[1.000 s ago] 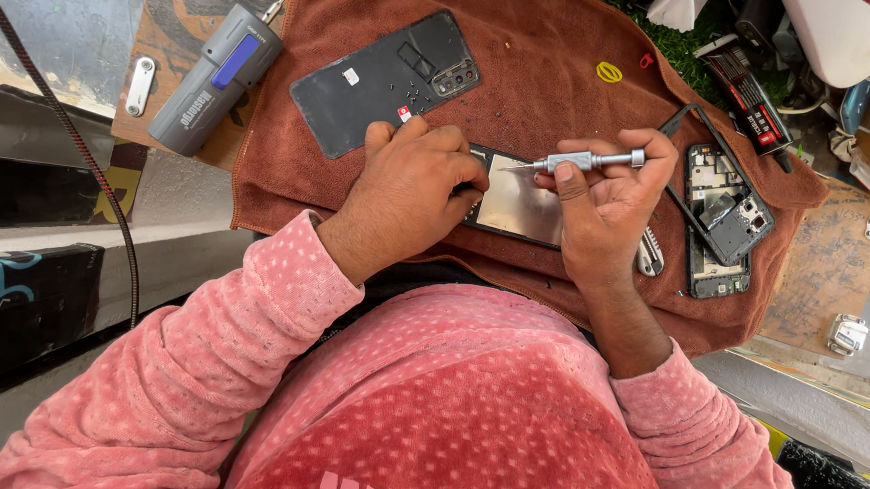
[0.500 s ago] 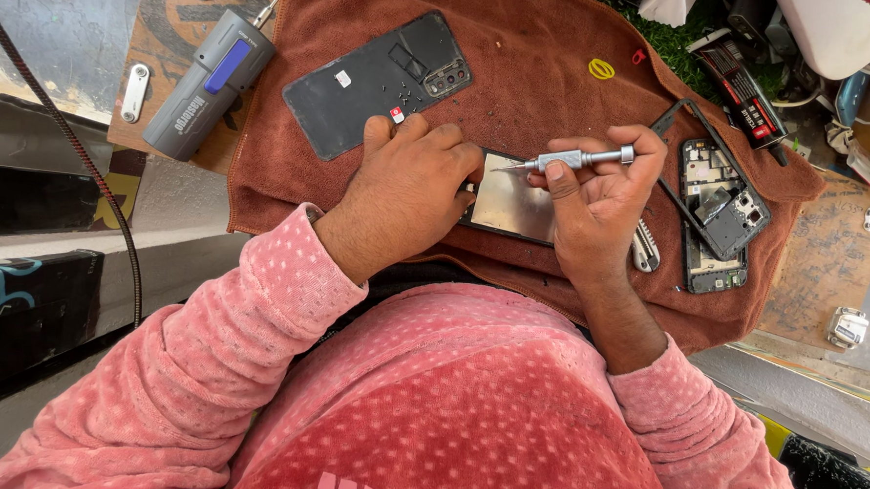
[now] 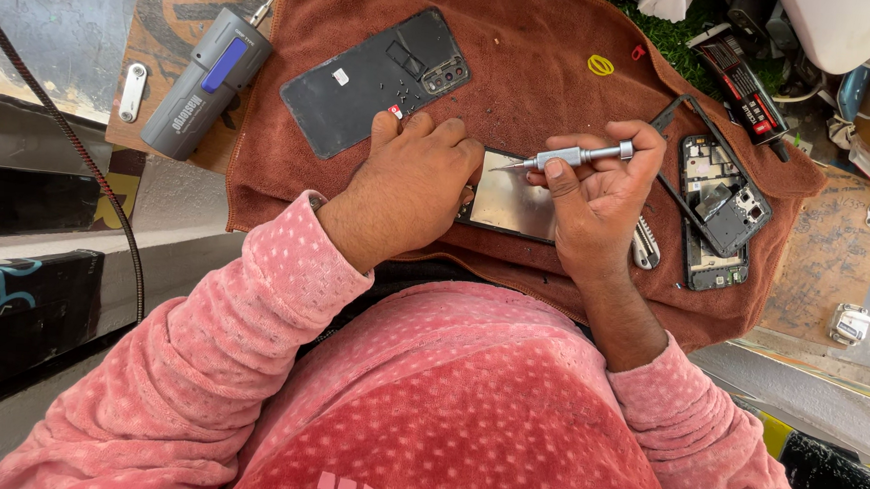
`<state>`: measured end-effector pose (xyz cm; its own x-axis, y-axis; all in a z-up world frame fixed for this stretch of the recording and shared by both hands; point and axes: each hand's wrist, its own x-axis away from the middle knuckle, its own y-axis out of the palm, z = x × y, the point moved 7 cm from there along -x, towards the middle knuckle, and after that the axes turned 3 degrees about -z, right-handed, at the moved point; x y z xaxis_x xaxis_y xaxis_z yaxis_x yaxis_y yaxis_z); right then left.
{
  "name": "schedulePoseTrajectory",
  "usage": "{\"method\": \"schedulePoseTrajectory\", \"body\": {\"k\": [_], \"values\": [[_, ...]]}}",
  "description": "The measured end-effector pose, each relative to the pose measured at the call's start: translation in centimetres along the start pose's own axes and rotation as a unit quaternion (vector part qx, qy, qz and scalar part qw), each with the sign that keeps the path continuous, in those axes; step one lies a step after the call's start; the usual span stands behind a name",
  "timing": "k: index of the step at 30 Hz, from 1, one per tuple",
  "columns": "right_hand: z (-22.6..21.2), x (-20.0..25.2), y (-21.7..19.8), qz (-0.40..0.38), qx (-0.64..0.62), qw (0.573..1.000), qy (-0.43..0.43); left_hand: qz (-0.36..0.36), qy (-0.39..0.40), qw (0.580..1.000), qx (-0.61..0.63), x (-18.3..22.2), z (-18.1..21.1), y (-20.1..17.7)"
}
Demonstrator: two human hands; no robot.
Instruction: The person disassembles a smartphone using a screwdriver and utility knife, removes the back cover, and applies adhesive to the frame. They then place a screen protector on the back cover and wipe it with a tissue.
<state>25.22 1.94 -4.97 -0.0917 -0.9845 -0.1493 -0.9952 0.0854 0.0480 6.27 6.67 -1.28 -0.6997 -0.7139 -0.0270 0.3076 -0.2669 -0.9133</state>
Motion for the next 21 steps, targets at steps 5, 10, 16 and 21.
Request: {"method": "schedulePoseTrajectory", "body": {"k": [5,10,16,21], "values": [[-0.1,0.0,0.0,-0.003,0.001,1.000,-0.003,-0.018,-0.015,0.999,0.026,-0.3,-0.2,-0.1],[0.1,0.1,0.0,-0.002,-0.007,1.000,0.003,-0.007,-0.020,1.000,0.013,0.1,0.1,-0.4],[-0.2,0.0,0.0,0.001,-0.009,1.000,-0.006,0.012,0.001,1.000,0.017,0.1,0.4,-1.4],[-0.5,0.3,0.5,-0.011,-0.002,1.000,-0.028,0.045,0.042,0.998,-0.016,2.9,1.6,-2.5]]}}
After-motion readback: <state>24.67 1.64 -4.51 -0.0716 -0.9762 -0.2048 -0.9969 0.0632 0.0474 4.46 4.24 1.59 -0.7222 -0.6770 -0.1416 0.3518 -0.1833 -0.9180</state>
